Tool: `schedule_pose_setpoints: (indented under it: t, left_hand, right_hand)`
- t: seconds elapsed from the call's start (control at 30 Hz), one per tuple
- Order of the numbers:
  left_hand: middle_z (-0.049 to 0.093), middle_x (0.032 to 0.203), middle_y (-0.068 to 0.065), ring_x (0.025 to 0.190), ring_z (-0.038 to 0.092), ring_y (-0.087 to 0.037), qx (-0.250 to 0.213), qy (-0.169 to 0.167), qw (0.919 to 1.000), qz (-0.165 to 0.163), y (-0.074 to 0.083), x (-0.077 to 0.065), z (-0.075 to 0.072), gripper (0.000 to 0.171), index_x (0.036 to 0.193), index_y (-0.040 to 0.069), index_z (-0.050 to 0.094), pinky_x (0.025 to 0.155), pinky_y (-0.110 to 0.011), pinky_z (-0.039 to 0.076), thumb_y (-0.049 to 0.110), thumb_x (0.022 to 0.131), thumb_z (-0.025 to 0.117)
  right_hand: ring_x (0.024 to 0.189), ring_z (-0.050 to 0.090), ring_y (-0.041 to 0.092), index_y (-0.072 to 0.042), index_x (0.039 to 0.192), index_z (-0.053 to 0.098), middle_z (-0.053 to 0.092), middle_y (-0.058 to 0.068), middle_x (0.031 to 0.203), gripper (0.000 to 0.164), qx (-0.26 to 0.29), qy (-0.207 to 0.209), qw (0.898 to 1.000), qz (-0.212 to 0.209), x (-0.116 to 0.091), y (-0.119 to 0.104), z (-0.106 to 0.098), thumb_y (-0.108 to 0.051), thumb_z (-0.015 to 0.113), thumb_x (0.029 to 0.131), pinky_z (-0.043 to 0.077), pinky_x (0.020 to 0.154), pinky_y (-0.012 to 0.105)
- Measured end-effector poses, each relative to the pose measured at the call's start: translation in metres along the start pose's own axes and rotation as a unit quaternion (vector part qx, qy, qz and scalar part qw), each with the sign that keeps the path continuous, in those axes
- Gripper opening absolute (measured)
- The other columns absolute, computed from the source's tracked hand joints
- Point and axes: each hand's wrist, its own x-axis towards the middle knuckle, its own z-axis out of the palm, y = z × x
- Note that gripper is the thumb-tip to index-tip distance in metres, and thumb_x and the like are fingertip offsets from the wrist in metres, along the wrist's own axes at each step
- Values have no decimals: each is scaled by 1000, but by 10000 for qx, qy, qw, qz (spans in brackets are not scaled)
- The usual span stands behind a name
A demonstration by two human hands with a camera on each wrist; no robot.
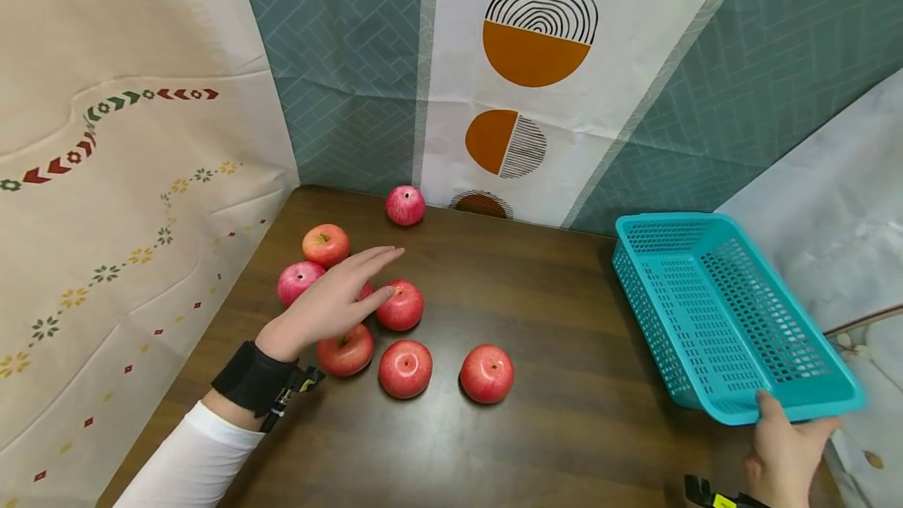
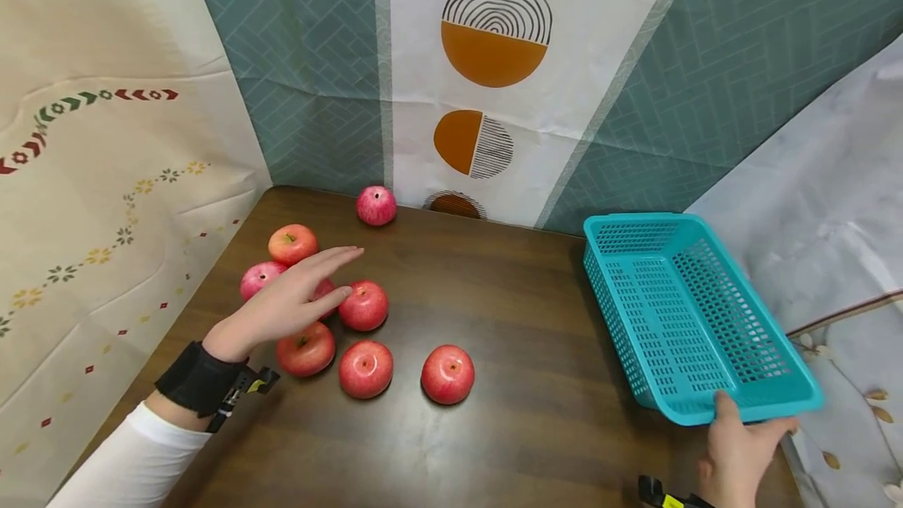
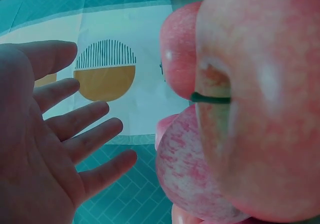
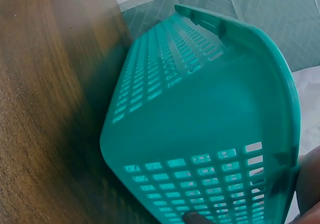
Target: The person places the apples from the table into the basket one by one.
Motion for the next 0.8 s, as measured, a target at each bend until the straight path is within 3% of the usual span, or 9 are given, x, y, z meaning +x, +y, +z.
schedule_pose_setpoints:
  t: [0.23, 0.53, 0.7, 0.77, 0.8]
  left_hand:
    - [44, 165, -10, 153, 40, -32, -65, 29, 10000, 26, -1, 1, 0, 62, 162, 12, 46, 121, -56, 36, 21, 105, 68]
    - [45, 165, -9, 152, 41, -30, -94, 40, 9999, -14, -2, 1, 7, 61, 162, 13, 47, 121, -55, 37, 24, 105, 69]
    - [45, 165, -5, 153, 40, -26, -162, 37, 9999, -3, 2, 4, 8, 61, 163, 16, 47, 122, -52, 36, 27, 106, 67]
    - [45, 165, -7, 153, 40, -27, -171, 40, 9998, 100, 5, 7, 9, 60, 162, 15, 47, 121, -54, 36, 27, 107, 66]
    - [46, 165, -6, 153, 41, -27, -171, 24, 9998, 123, 6, 8, 9, 60, 162, 15, 47, 121, -53, 37, 27, 107, 66]
  right_hand:
    - [158, 19, 9, -44, 169, 10, 17, -6, 176, 83, 421, 20, 9991, 25, 1, 4, 1, -2, 48, 109, 25, 124, 25]
    - [158, 21, 10, -39, 170, 16, 20, -4, 176, 77, 312, -87, 9992, 245, 5, 4, 3, -6, 52, 110, 27, 123, 28]
    - [158, 26, 15, -34, 169, 22, 23, 2, 175, 73, 453, -336, 9981, 264, 7, 3, 4, -6, 54, 110, 46, 102, 16]
    - [157, 28, 16, -34, 170, 22, 23, 4, 175, 72, 371, -380, 9981, 301, 9, 3, 3, -8, 54, 110, 47, 91, 10]
    - [157, 28, 16, -34, 170, 21, 22, 3, 176, 72, 229, -396, 9984, 331, 10, 2, 3, -11, 55, 111, 48, 92, 11]
